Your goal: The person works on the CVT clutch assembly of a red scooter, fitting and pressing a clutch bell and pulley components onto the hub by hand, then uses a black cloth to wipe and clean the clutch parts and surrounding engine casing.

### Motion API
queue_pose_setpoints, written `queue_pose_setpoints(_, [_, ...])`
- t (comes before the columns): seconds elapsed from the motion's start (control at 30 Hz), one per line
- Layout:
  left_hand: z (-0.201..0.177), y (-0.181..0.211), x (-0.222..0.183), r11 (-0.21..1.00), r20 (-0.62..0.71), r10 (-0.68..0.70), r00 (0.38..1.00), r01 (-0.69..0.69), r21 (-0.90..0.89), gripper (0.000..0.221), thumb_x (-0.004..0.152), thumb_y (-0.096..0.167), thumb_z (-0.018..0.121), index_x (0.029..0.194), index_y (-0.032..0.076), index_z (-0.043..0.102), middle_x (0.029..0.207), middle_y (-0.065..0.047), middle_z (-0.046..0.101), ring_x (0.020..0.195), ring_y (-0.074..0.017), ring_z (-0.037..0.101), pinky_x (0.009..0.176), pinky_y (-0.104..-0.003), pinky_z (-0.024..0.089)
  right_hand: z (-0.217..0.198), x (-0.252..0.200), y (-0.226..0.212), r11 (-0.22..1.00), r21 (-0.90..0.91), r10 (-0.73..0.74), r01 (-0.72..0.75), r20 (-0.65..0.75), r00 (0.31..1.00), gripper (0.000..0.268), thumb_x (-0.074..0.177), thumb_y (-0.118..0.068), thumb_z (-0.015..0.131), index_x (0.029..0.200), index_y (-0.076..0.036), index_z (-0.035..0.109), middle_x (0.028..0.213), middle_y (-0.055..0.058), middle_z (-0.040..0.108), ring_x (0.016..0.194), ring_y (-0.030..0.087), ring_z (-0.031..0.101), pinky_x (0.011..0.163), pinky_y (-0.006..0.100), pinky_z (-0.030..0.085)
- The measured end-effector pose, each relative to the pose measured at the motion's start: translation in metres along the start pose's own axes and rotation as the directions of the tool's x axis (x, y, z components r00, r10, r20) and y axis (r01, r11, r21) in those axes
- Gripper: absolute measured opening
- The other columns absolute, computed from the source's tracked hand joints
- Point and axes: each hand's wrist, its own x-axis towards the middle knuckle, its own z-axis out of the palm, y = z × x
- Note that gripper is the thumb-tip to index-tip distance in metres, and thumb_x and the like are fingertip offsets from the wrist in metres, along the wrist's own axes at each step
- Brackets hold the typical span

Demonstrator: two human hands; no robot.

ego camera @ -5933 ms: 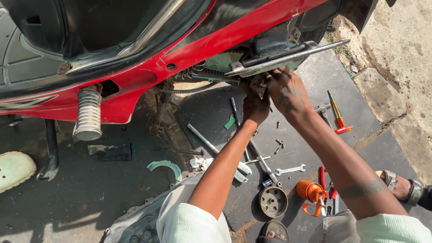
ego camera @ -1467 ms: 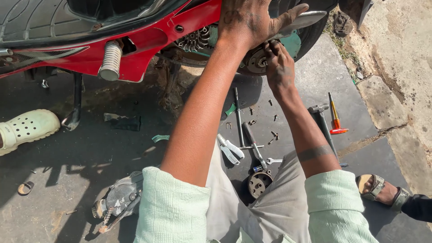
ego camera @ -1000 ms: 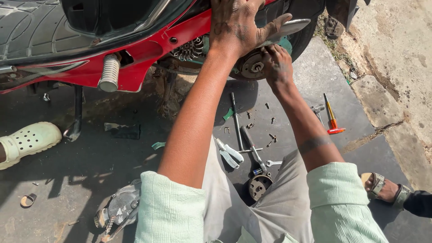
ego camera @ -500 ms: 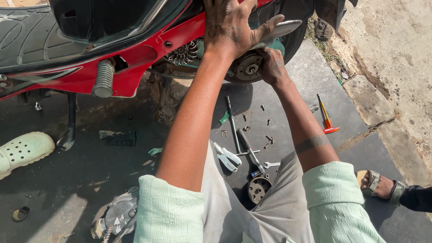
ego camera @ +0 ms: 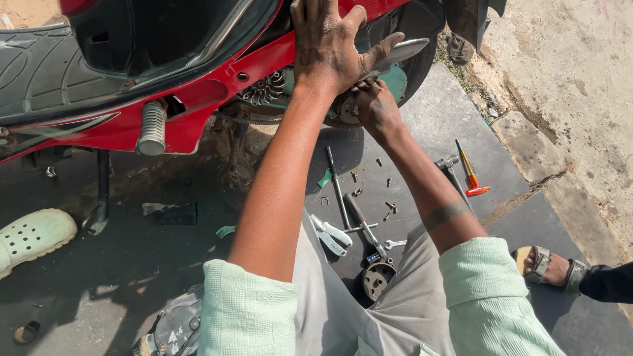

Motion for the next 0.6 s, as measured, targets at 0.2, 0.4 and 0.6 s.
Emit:
queue_pose_setpoints(0.2, [-0.005,0.0,0.002,1.0,-0.043,-0.009,0.999,0.009,0.016,0.078,0.089,0.089,0.057,0.092,0.013,0.075,0.127,-0.022,0.051,0.127,-0.0429,0.044,0.111,-0.065,0.033,0.004,0.002,0.012,0.985,-0.072,-0.16,0.154,-0.077,0.984,0.032,0.095,-0.001,0.061,0.126,-0.004,0.072,0.131,0.015,0.068,0.125,0.031,0.059,0.112,0.042,0.044])
queue_pose_setpoints(0.4, [0.001,-0.001,0.002,0.999,-0.089,0.037,0.995,-0.035,0.021,0.077,0.096,0.086,0.058,0.093,0.011,0.076,0.15,-0.019,0.037,0.139,-0.0395,0.033,0.114,-0.063,0.029,0.012,-0.004,0.006,0.832,-0.35,-0.502,0.431,-0.143,0.853,0.039,0.085,-0.004,0.059,0.121,-0.006,0.074,0.136,0.014,0.065,0.13,0.029,0.054,0.114,0.044,0.039])
queue_pose_setpoints(0.6, [0.0,-0.002,0.002,0.999,-0.115,0.041,0.993,-0.039,0.022,0.075,0.093,0.085,0.059,0.088,0.012,0.075,0.15,-0.016,0.037,0.141,-0.0371,0.031,0.117,-0.065,0.027,0.019,-0.004,0.017,0.924,-0.22,-0.353,0.312,-0.184,0.917,0.038,0.092,-0.003,0.054,0.126,-0.007,0.071,0.142,0.015,0.063,0.14,0.032,0.05,0.121,0.043,0.035])
